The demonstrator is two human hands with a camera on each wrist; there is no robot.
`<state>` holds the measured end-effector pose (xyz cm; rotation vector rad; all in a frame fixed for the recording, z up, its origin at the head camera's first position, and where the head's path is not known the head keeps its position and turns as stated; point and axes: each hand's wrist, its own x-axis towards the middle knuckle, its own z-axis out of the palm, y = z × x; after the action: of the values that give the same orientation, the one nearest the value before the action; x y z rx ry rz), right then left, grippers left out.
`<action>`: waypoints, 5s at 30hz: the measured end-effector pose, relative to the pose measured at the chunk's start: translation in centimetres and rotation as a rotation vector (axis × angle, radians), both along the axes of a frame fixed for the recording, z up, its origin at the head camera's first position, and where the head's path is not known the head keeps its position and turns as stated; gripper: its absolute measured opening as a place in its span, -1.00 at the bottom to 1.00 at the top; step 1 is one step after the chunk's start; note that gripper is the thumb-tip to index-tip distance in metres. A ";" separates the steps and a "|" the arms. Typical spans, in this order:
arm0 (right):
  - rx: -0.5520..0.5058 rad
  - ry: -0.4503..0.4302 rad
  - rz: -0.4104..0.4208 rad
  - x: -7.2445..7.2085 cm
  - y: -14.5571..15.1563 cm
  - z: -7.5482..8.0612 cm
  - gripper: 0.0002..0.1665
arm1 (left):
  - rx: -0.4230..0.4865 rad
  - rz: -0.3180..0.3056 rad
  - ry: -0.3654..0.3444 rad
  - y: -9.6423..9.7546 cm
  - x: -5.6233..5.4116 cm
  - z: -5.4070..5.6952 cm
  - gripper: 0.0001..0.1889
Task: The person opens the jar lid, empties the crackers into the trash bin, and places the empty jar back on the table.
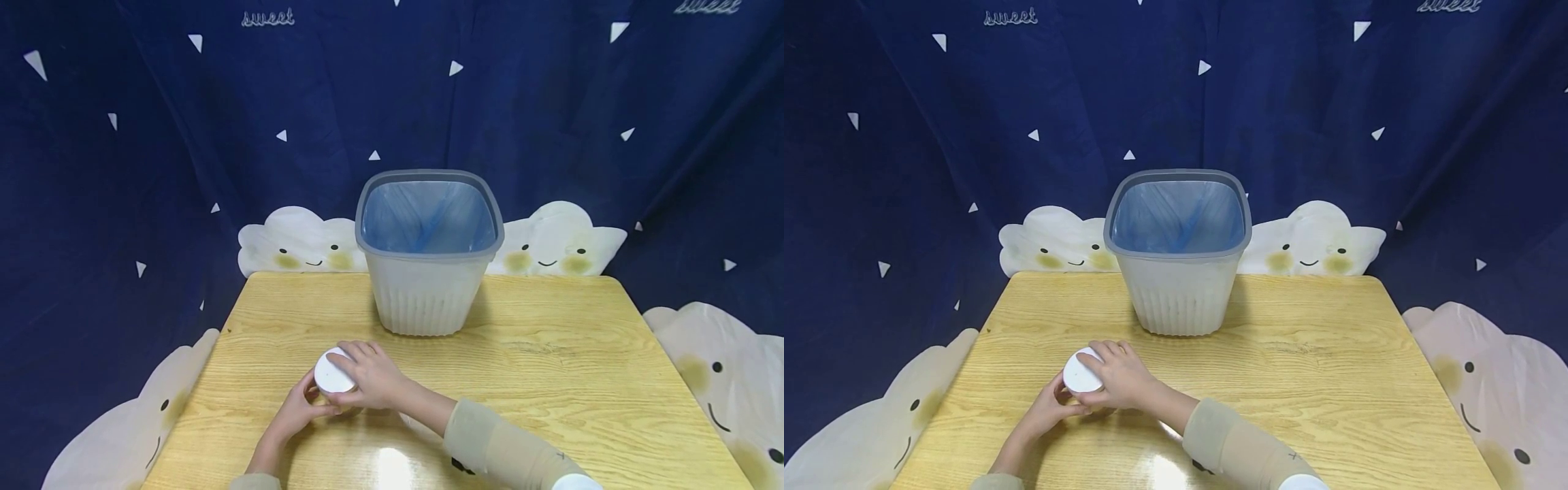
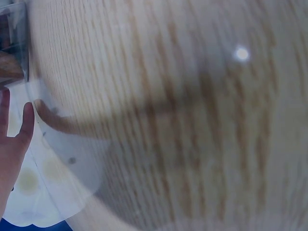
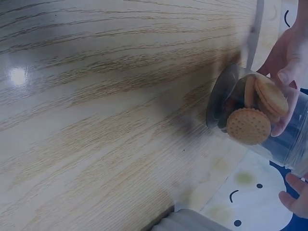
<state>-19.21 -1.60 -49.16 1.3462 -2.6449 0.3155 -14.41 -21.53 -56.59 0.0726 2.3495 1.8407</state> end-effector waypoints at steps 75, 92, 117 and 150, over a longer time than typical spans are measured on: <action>-0.122 -0.008 -0.153 -1.9 7.7 0.4 -0.19 | 0.014 -0.043 0.043 0.7 0.5 2.4 -0.09; -0.209 0.048 -0.193 -2.2 10.5 -0.4 -0.22 | 0.027 -0.049 0.049 0.7 0.5 2.4 -0.10; -0.286 0.063 -0.277 -1.3 14.0 -1.2 -0.23 | 0.022 -0.065 0.051 0.6 0.6 2.3 -0.11; -0.319 0.039 -0.458 -0.5 18.7 -2.5 -0.21 | 0.013 -0.050 0.036 0.8 0.5 2.7 -0.11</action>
<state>-19.73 17.06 -51.69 0.6256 -2.6252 0.6028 -13.86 -20.78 -53.92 0.1660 2.3369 1.8470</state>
